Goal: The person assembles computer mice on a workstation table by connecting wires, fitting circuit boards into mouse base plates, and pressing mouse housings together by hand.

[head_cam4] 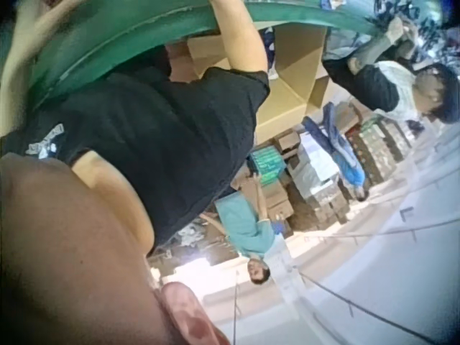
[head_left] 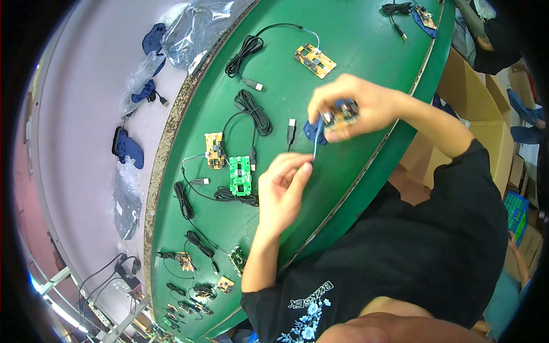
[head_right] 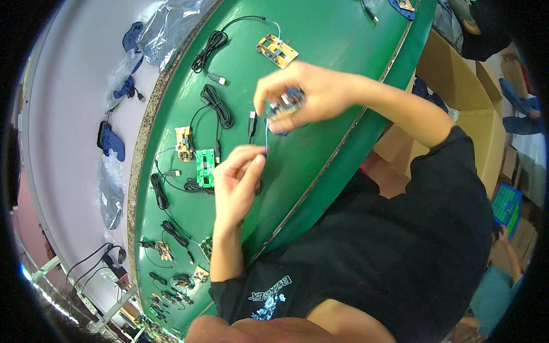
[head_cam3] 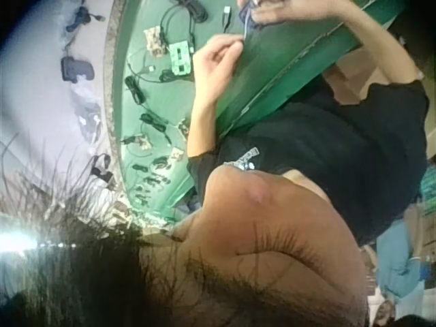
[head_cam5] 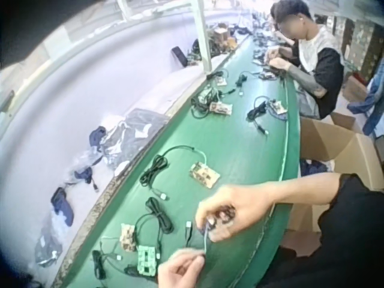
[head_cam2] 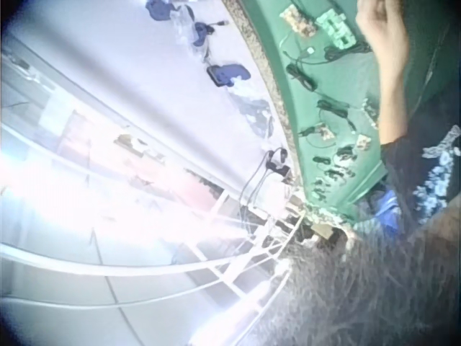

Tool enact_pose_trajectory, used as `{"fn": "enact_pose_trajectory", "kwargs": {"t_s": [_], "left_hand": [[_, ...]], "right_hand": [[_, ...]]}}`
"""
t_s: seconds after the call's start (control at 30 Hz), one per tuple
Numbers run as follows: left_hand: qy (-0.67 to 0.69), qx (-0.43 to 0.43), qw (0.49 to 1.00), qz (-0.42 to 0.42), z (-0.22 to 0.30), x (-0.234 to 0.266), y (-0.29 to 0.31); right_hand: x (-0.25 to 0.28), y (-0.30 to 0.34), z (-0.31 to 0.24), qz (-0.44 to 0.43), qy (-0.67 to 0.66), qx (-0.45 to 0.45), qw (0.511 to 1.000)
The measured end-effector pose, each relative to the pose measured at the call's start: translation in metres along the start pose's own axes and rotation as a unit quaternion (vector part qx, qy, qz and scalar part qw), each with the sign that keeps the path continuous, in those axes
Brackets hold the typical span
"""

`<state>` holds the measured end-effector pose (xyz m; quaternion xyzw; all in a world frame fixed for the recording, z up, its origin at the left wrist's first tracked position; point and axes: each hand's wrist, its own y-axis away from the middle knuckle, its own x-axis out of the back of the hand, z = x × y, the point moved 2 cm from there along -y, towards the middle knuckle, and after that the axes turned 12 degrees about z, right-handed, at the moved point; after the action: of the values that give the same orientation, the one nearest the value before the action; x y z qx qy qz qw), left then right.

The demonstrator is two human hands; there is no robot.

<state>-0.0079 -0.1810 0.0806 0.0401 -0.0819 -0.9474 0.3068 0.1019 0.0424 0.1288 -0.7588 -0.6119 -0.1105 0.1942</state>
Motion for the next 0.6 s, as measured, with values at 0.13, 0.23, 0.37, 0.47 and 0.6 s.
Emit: {"fn": "enact_pose_trajectory", "kwargs": {"t_s": [0.13, 0.23, 0.37, 0.47, 0.6], "left_hand": [[-0.146, -0.145, 0.974, 0.092, -0.002, -0.019, -0.021], [-0.182, -0.098, 0.97, 0.127, -0.01, -0.025, -0.022], [-0.244, -0.215, 0.937, 0.129, -0.012, -0.028, -0.025], [-0.256, -0.231, 0.93, 0.125, -0.007, -0.031, -0.025], [-0.266, -0.255, 0.922, 0.12, -0.007, -0.032, -0.027]], "right_hand": [[-0.016, -0.02, 0.038, 0.085, -0.011, 0.056, 0.995], [-0.02, -0.016, 0.05, 0.128, -0.017, 0.039, 0.991], [-0.018, -0.012, 0.045, 0.128, 0.005, 0.064, 0.99], [-0.017, -0.012, 0.043, 0.132, 0.015, 0.067, 0.989], [-0.017, -0.012, 0.041, 0.142, 0.008, 0.054, 0.988]]}}
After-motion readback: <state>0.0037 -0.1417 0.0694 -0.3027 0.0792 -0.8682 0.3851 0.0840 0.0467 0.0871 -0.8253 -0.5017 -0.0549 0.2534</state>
